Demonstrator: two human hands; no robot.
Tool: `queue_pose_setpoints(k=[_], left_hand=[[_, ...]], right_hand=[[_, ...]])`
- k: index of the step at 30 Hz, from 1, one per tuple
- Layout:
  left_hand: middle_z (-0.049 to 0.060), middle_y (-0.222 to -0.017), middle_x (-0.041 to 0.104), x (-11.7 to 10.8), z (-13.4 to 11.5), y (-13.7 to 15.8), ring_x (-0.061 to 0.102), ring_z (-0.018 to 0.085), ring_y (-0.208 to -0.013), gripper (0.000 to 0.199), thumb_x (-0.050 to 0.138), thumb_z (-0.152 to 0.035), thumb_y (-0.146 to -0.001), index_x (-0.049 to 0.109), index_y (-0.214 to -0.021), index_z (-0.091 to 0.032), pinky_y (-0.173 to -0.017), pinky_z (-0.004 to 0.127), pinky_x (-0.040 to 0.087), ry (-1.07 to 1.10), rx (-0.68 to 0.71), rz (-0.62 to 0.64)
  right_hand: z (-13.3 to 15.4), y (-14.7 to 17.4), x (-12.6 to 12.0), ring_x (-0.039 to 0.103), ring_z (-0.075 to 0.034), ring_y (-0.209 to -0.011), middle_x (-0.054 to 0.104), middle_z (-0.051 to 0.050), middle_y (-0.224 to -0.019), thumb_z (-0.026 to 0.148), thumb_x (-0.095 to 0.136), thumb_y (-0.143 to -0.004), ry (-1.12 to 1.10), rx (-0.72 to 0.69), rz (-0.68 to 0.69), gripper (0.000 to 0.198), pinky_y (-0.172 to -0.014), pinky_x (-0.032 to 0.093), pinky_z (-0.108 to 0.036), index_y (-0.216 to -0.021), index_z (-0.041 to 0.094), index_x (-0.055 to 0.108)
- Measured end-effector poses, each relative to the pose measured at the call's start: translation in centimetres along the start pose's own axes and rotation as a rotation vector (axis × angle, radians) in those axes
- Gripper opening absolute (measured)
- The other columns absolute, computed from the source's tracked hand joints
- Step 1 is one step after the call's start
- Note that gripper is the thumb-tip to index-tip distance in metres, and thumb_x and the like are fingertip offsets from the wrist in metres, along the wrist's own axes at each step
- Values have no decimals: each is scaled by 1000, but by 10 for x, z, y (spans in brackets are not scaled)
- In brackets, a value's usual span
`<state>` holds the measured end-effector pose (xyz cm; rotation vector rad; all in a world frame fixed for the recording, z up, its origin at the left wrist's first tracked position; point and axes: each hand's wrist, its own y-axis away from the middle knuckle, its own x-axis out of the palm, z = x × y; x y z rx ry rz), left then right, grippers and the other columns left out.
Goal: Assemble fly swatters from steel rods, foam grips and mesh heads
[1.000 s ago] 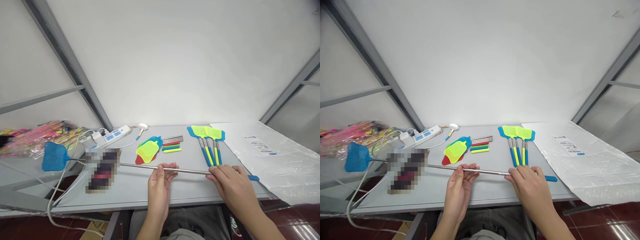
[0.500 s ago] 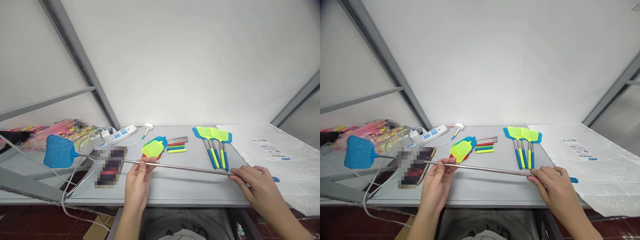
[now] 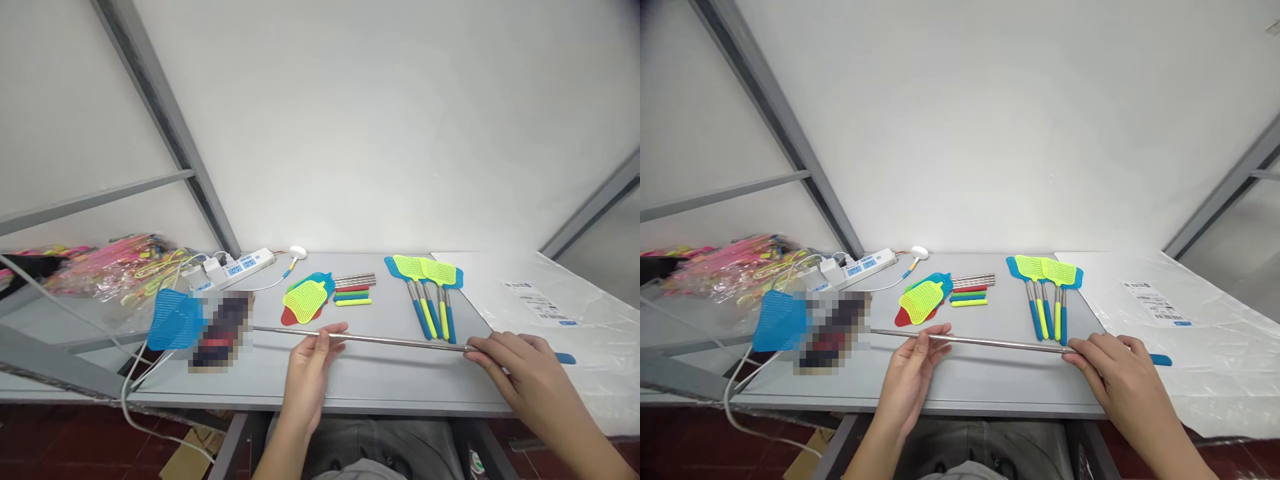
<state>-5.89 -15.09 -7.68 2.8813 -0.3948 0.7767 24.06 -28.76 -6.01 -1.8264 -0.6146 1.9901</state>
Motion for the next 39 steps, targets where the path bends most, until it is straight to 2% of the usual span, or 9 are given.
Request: queue_pose_setpoints(k=[5, 8, 11, 17, 21, 26, 29, 33, 39], left_hand=[[11, -102, 72, -32, -39, -20, 68, 19, -87, 35, 65, -47, -84, 70, -98, -16, -81, 33, 54, 176, 177, -264], [6, -95, 73, -42, -49, -27, 69, 17, -82, 28, 70, -43, -81, 69, -92, -18, -79, 31, 54, 241, 279, -404], [6, -93, 73, -32, -35, -21, 68, 16, -82, 26, 71, -42, -79, 68, -86, -17, -78, 30, 53, 241, 255, -369], [12, -104, 72, -6, -9, -7, 67, 19, -91, 31, 68, -43, -82, 70, -94, -14, -81, 33, 52, 134, 46, -111], [9, -102, 71, -32, -34, -20, 68, 18, -86, 33, 58, -45, -89, 69, -105, -18, -77, 32, 53, 308, 98, -249], [7, -104, 70, -58, -56, -33, 65, 15, -83, 39, 41, -46, -96, 68, -93, -18, -80, 33, 52, 524, 168, -485], [6, -104, 71, -45, -46, -29, 64, 14, -84, 34, 45, -45, -96, 68, -97, -20, -80, 30, 50, 446, 259, -491], [8, -107, 70, -13, -17, -17, 64, 17, -93, 30, 53, -44, -92, 66, -106, -21, -81, 31, 49, 380, 190, -347], [5, -99, 71, -4, 8, -14, 63, 14, -86, 31, 57, -46, -89, 67, -104, -20, -74, 27, 46, 409, 128, -412]], right_hand=[[-11, 12, 7, 60, -19, -78, 66, -2, -85, 46, 46, -97, -30, 17, 12, 28, -76, 37, -36, -98, 24, 64], [-16, 18, 16, 61, -20, -80, 67, -3, -85, 47, 46, -96, -41, 11, 29, 30, -76, 37, -36, -98, 24, 65], [-15, 14, 22, 61, -20, -78, 66, -4, -84, 47, 45, -96, -27, 15, 32, 32, -74, 38, -36, -97, 23, 66], [-6, 1, 20, 60, -19, -77, 65, -3, -82, 47, 45, -97, 6, 11, 17, 31, -73, 38, -34, -99, 24, 66], [-3, 4, 22, 61, -18, -77, 66, -3, -84, 44, 47, -97, -42, 14, 50, 28, -72, 39, -33, -100, 24, 66], [9, -3, 29, 60, -18, -75, 65, -4, -82, 37, 46, -98, -38, -8, 76, 25, -71, 39, -33, -99, 22, 66], [23, -14, 32, 60, -19, -73, 64, -5, -79, 36, 44, -99, 13, -18, 57, 27, -67, 38, -32, -97, 20, 66], [45, -31, 31, 58, -19, -70, 62, -5, -74, 34, 43, -100, 90, -45, -13, 29, -64, 34, -31, -93, 18, 66], [55, -61, 3, 51, -20, -69, 58, -4, -69, 32, 45, -99, 227, -119, -6, 28, -64, 27, -33, -84, 19, 65]])
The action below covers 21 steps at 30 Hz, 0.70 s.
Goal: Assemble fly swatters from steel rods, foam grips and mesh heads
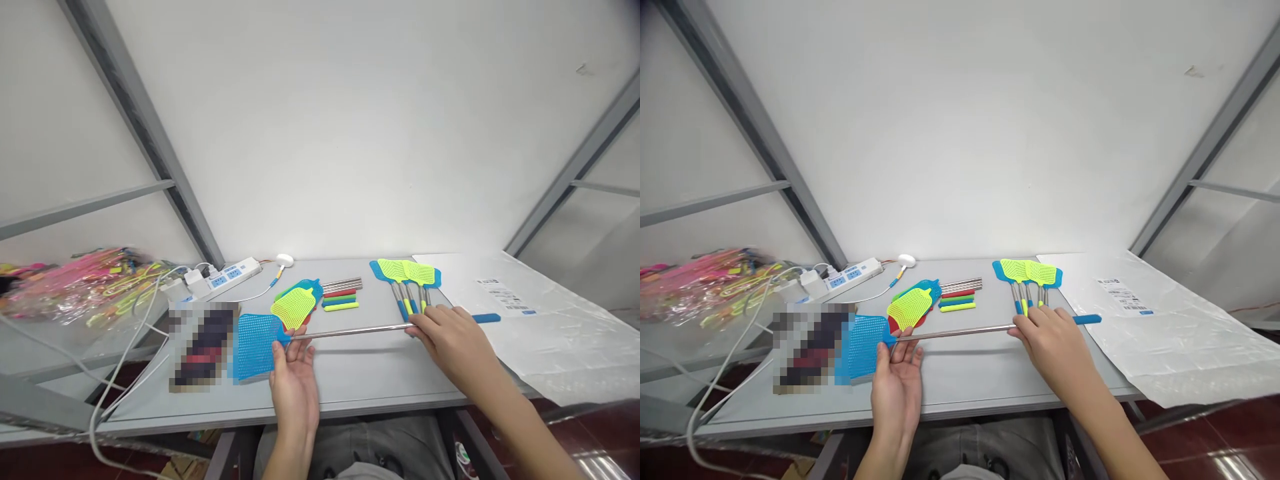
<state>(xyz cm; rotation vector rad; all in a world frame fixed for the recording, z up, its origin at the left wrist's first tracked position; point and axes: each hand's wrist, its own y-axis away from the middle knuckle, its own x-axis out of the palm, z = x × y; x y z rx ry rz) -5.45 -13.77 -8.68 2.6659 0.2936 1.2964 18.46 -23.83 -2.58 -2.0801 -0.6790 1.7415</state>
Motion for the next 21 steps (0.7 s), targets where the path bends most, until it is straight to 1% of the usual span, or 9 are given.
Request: queue_pose_setpoints(k=[3, 5, 7, 9, 12, 14, 16, 18, 21], left_hand=[[5, -104, 71, 0, 4, 5, 63, 14, -90, 32, 58, -48, -88, 67, -102, -21, -75, 27, 46, -8, -7, 18], [6, -108, 70, 3, 11, 17, 63, 14, -92, 33, 59, -48, -87, 67, -105, -21, -75, 26, 46, -41, -20, 54], [8, -111, 69, 7, 19, 34, 64, 15, -93, 34, 61, -47, -87, 66, -108, -21, -76, 26, 47, -85, -69, 115], [12, -109, 70, 11, 26, 49, 65, 20, -95, 36, 59, -47, -88, 67, -106, -17, -80, 32, 49, -94, -111, 198], [13, -111, 69, 14, 27, 56, 64, 22, -100, 36, 60, -47, -87, 69, -105, -17, -87, 35, 48, -133, -44, 185], [13, -116, 68, 14, 21, 52, 63, 22, -102, 36, 60, -46, -88, 68, -108, -18, -85, 33, 48, -173, -31, 197], [13, -120, 66, 12, 13, 46, 63, 21, -102, 36, 59, -44, -89, 67, -112, -18, -81, 31, 49, -200, -51, 238], [12, -120, 66, 12, 4, 39, 63, 19, -95, 35, 59, -43, -89, 66, -114, -19, -77, 29, 49, -203, -52, 247], [12, -115, 68, 13, -8, 30, 62, 15, -84, 38, 60, -44, -88, 65, -116, -18, -74, 28, 49, -173, -22, 209]], right_hand=[[6, -13, -9, 51, -19, -67, 58, -3, -69, 31, 49, -97, 30, -28, 10, 26, -64, 26, -33, -78, 19, 63], [24, -19, -4, 51, -18, -65, 58, -2, -67, 32, 50, -97, 0, -45, 17, 27, -63, 25, -33, -76, 19, 62], [50, -23, 6, 53, -17, -62, 58, -1, -66, 35, 51, -97, -90, -63, 38, 27, -60, 25, -32, -77, 20, 62], [76, -27, 18, 56, -16, -64, 62, 0, -70, 30, 49, -98, -235, -73, 95, 20, -57, 25, -31, -87, 21, 63], [97, -36, 24, 59, -16, -68, 65, 0, -73, 32, 46, -99, -364, -26, 149, 22, -56, 29, -29, -91, 22, 63], [96, -43, 20, 61, -16, -70, 66, -1, -75, 36, 45, -99, -408, -15, 186, 24, -58, 32, -28, -91, 22, 64], [87, -49, 12, 63, -16, -74, 68, -1, -79, 39, 47, -98, -470, -17, 246, 24, -61, 35, -27, -94, 23, 64], [75, -51, 4, 64, -16, -78, 70, -1, -84, 40, 51, -96, -532, 4, 310, 21, -64, 37, -26, -97, 23, 64], [58, -46, -6, 64, -18, -78, 70, -1, -86, 40, 52, -95, -559, 74, 417, 20, -64, 37, -26, -94, 23, 64]])
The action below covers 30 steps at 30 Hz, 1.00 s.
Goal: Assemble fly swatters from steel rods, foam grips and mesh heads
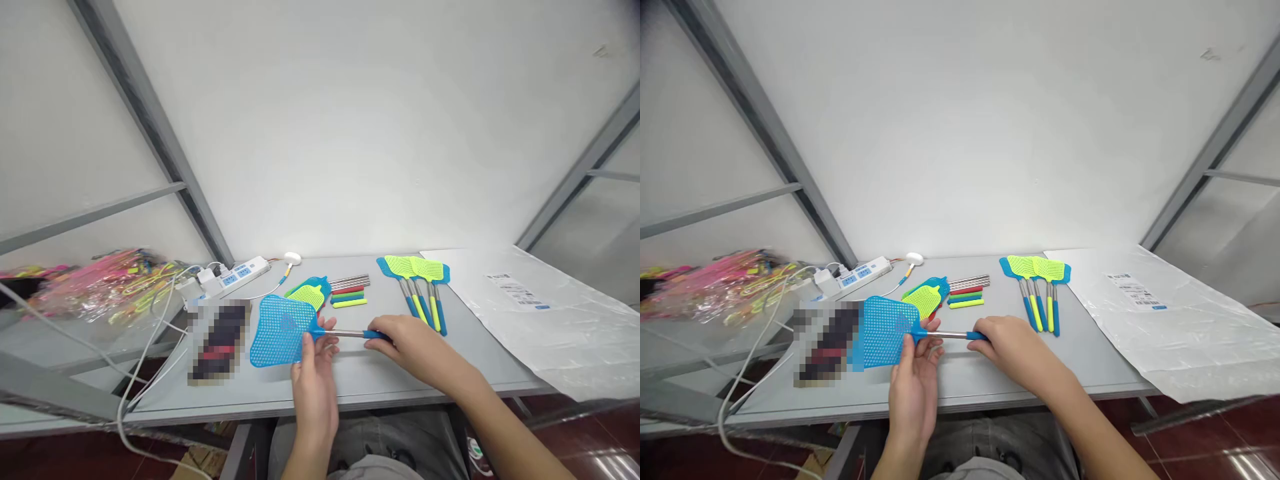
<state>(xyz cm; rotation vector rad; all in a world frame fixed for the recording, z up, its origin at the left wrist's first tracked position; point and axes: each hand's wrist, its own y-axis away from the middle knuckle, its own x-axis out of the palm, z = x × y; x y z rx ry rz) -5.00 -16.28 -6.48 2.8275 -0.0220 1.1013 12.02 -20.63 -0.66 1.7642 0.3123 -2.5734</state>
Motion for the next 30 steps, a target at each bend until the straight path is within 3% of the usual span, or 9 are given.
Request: queue_pose_setpoints(k=[4, 7, 10, 13, 15, 19, 22, 26, 30], left_hand=[[10, -108, 70, -3, -13, -12, 61, 13, -76, 38, 62, -43, -86, 66, -116, -19, -74, 28, 49, 30, 9, -14], [11, -106, 70, -6, -17, -16, 62, 16, -87, 36, 61, -46, -86, 67, -111, -19, -74, 28, 50, 29, -42, 10], [12, -107, 69, -6, -16, -15, 61, 22, -103, 37, 61, -48, -86, 67, -107, -19, -76, 31, 51, 15, -64, 23], [12, -109, 68, -4, -11, -13, 61, 24, -105, 37, 63, -48, -85, 67, -107, -19, -75, 32, 52, -11, -73, 28], [11, -108, 69, -2, -8, -12, 62, 23, -103, 35, 65, -46, -83, 68, -105, -19, -73, 31, 52, -32, -104, 47], [9, -102, 70, 0, -4, -14, 65, 20, -92, 34, 69, -43, -80, 69, -101, -17, -69, 29, 52, -85, -118, 15], [10, -103, 71, -2, -7, -16, 65, 20, -91, 37, 70, -45, -80, 69, -101, -15, -71, 28, 52, -154, -94, -9], [11, -112, 69, -3, -11, -11, 64, 21, -94, 44, 62, -48, -85, 65, -116, -17, -78, 32, 51, -354, -177, 250], [10, -125, 63, -7, -11, -9, 59, 25, -109, 47, 48, -53, -91, 59, -126, -23, -89, 38, 48, -678, -198, 539]], right_hand=[[0, 18, -14, 61, -19, -71, 68, -2, -78, 43, 41, -98, -37, 122, 87, 32, -59, 34, -25, -85, 23, 62], [7, 27, -23, 58, -17, -64, 64, -2, -70, 44, 37, -99, -115, 133, 141, 38, -57, 33, -25, -80, 22, 62], [10, 30, -30, 51, -13, -52, 57, 1, -57, 43, 32, -100, -370, 124, 296, 41, -56, 37, -22, -83, 21, 63], [11, 29, -31, 47, -11, -45, 50, 5, -49, 44, 32, -100, -557, 169, 426, 39, -53, 38, -21, -89, 19, 61], [13, 29, -27, 50, -11, -47, 53, 4, -51, 44, 34, -99, -496, 165, 405, 37, -51, 34, -21, -89, 20, 60], [24, 30, -13, 55, -16, -57, 61, -3, -64, 44, 35, -99, -53, 91, 161, 40, -50, 21, -26, -78, 20, 58], [30, 32, -4, 56, -18, -60, 64, -5, -69, 42, 33, -100, 113, 56, 82, 34, -51, 17, -28, -92, 21, 59], [22, 33, -3, 58, -19, -63, 65, -4, -73, 42, 38, -98, 74, 34, 71, 27, -52, 20, -27, -103, 21, 56], [-11, 25, -8, 59, -16, -68, 67, -1, -79, 39, 39, -98, -122, 181, 31, 24, -56, 30, -24, -93, 23, 56]])
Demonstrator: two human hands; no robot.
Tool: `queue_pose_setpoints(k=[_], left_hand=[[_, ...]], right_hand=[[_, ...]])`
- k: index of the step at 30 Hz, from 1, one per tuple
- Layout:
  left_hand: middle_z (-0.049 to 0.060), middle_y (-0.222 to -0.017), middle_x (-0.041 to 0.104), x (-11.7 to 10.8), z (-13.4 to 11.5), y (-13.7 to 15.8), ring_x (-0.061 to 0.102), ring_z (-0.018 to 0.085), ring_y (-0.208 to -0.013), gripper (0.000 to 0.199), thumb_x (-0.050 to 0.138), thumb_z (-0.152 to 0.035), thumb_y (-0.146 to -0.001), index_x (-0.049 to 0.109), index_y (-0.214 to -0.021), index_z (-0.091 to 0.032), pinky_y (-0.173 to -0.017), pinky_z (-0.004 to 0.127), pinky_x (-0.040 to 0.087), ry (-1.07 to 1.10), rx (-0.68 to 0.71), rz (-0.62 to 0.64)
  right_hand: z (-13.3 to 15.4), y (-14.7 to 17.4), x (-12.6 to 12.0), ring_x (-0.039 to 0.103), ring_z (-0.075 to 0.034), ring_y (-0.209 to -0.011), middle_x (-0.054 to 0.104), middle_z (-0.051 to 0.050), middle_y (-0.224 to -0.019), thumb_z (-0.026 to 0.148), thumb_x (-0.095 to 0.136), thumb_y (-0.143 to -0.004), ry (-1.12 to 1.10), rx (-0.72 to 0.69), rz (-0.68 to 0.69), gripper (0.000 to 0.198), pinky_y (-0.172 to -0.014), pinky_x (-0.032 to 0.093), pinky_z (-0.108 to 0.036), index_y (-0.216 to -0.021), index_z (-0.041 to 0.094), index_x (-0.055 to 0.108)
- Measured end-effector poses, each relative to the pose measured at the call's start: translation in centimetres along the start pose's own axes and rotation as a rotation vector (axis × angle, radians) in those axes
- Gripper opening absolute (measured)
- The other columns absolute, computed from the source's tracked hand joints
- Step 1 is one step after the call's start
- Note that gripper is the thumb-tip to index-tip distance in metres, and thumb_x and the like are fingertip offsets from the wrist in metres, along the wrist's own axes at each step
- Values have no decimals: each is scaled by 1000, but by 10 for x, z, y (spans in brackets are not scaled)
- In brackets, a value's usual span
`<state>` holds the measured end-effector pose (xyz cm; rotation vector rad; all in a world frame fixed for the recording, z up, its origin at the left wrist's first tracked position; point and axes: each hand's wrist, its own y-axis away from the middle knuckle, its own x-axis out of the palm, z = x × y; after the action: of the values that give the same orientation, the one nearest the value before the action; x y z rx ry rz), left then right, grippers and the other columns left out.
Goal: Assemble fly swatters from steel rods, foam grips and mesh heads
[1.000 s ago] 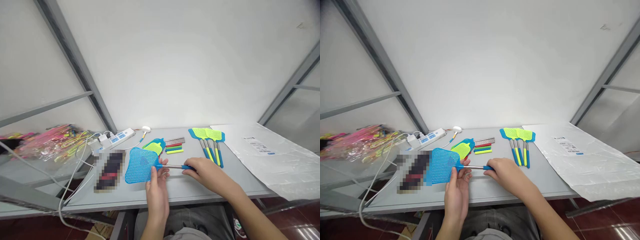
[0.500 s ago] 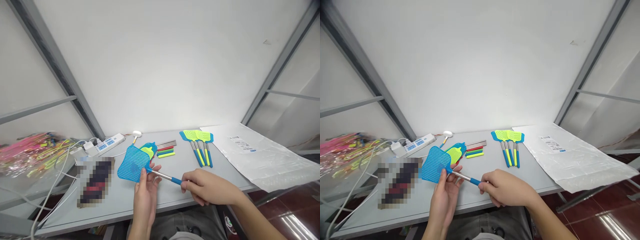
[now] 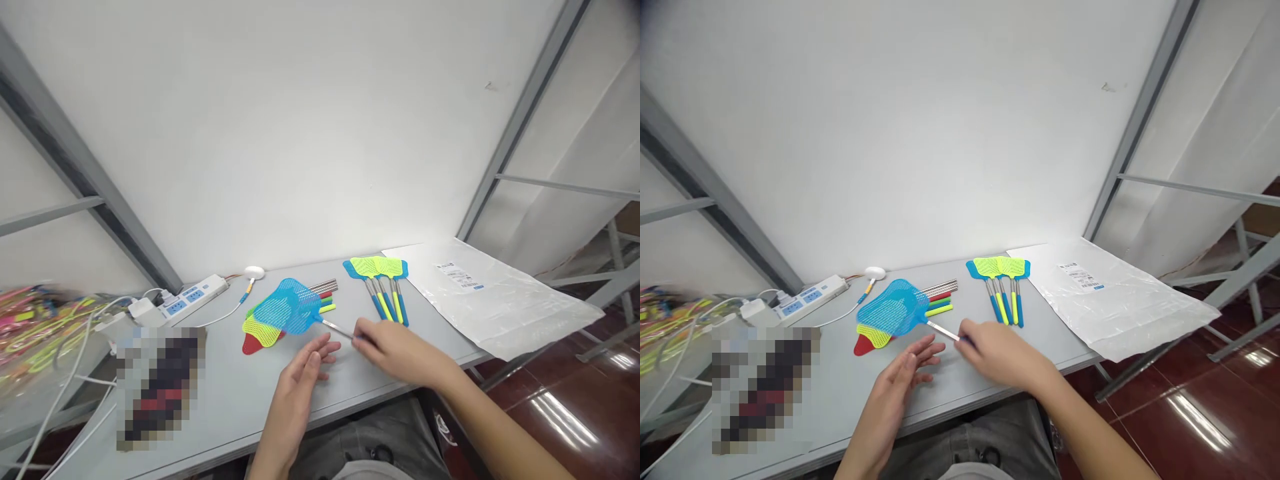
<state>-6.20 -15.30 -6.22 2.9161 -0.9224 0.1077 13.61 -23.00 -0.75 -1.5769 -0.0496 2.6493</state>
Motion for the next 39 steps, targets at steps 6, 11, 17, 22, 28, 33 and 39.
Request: queue_pose_setpoints(k=[6, 11, 17, 22, 28, 33, 39], left_hand=[[7, -128, 60, -18, 25, -16, 49, 28, -123, 39, 48, -50, -91, 63, -118, -25, -103, 47, 39, -620, 161, -101], [8, -123, 62, -19, 35, -22, 49, 26, -121, 35, 46, -42, -93, 64, -115, -23, -105, 47, 39, -786, 291, -98], [8, -115, 66, -16, 34, -20, 53, 28, -116, 29, 51, -38, -90, 68, -109, -24, -101, 49, 41, -736, 337, -119], [7, -109, 69, -15, 32, -20, 55, 30, -111, 24, 58, -37, -86, 72, -103, -27, -99, 48, 41, -637, 336, -155], [7, -107, 69, -14, 31, -21, 55, 30, -109, 23, 58, -35, -86, 72, -102, -26, -97, 46, 42, -656, 345, -156], [7, -108, 69, -15, 32, -22, 55, 29, -110, 24, 55, -36, -88, 70, -103, -26, -97, 45, 42, -719, 343, -144], [8, -105, 70, -15, 28, -22, 57, 29, -106, 23, 58, -36, -86, 72, -100, -25, -95, 46, 44, -669, 348, -159]], right_hand=[[-67, -27, -11, 61, -18, -73, 68, -4, -80, 32, 38, -96, 27, 340, -215, 28, -61, 37, -25, -91, 20, 63], [-100, -49, -6, 63, -25, -86, 69, -13, -96, 24, 39, -93, 158, 552, -363, 31, -66, 38, -29, -112, 13, 61], [-106, -67, 8, 63, -25, -90, 68, -16, -99, 19, 43, -91, 256, 604, -359, 29, -69, 39, -28, -108, 12, 65], [-103, -71, 15, 63, -26, -94, 66, -18, -102, 18, 39, -92, 321, 611, -353, 30, -73, 40, -31, -108, 13, 64], [-100, -74, 20, 64, -26, -93, 65, -16, -105, 20, 40, -94, 353, 634, -339, 29, -71, 40, -30, -113, 15, 61], [-101, -74, 23, 63, -26, -95, 65, -16, -107, 22, 43, -92, 364, 629, -321, 28, -71, 41, -30, -113, 16, 61], [-104, -74, 24, 64, -25, -91, 65, -15, -105, 24, 44, -92, 376, 616, -326, 27, -69, 39, -30, -111, 16, 61]])
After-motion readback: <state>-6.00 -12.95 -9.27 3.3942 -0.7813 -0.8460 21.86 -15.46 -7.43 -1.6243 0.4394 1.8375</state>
